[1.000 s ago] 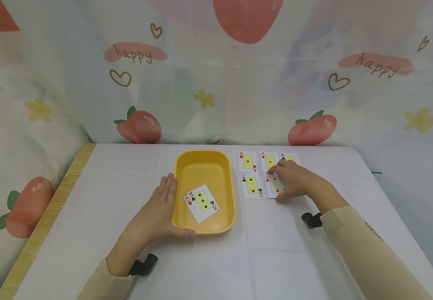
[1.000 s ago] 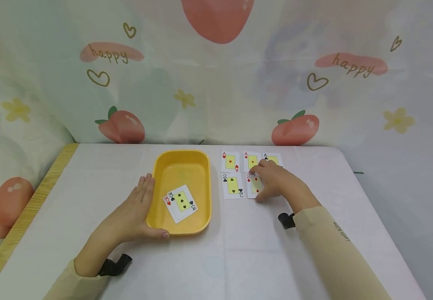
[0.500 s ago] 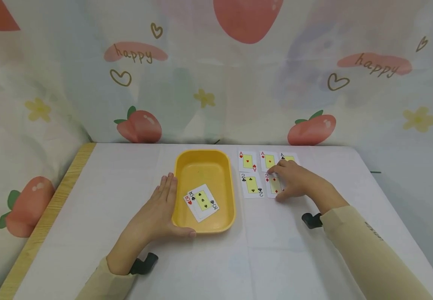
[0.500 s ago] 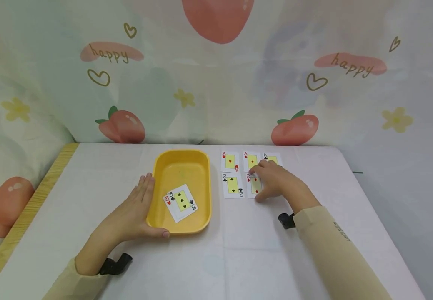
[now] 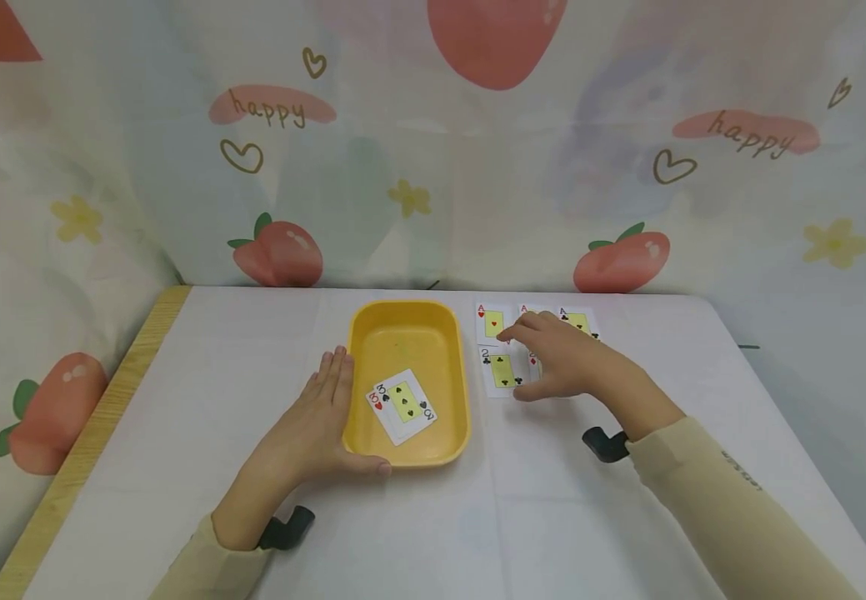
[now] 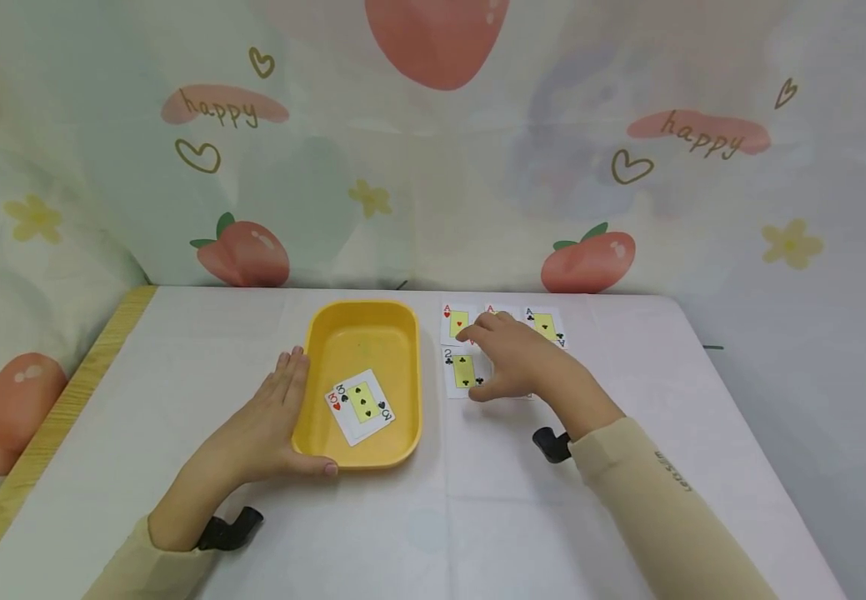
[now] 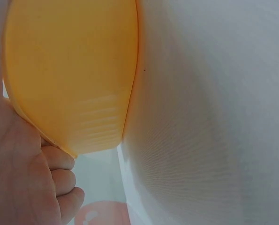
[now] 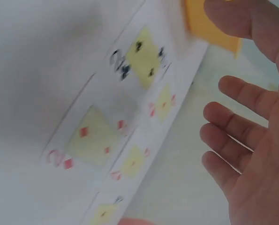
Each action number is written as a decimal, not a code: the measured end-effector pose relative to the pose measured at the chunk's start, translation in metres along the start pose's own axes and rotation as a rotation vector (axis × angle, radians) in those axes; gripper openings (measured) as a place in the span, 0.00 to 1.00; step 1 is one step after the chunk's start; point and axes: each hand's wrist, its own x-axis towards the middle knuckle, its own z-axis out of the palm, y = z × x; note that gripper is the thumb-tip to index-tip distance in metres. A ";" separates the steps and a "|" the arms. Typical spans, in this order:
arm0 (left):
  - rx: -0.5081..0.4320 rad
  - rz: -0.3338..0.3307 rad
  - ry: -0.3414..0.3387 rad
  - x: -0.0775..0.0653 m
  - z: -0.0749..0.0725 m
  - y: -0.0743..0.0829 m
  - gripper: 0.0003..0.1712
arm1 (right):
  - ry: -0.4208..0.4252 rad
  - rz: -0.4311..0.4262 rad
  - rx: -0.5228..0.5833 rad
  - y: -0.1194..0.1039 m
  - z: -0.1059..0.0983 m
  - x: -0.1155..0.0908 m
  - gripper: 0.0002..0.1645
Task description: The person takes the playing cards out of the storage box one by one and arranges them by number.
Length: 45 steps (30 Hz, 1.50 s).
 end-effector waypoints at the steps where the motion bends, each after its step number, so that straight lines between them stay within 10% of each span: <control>1: 0.000 0.000 0.000 0.000 0.000 0.000 0.83 | 0.006 -0.011 -0.005 -0.005 -0.002 0.001 0.41; 22: -0.023 -0.029 -0.022 0.002 -0.001 0.001 0.82 | 0.045 -0.292 -0.025 -0.090 0.008 0.037 0.42; 45: -0.004 -0.005 -0.017 0.001 -0.001 -0.001 0.82 | -0.109 -0.330 -0.121 -0.119 0.037 0.066 0.54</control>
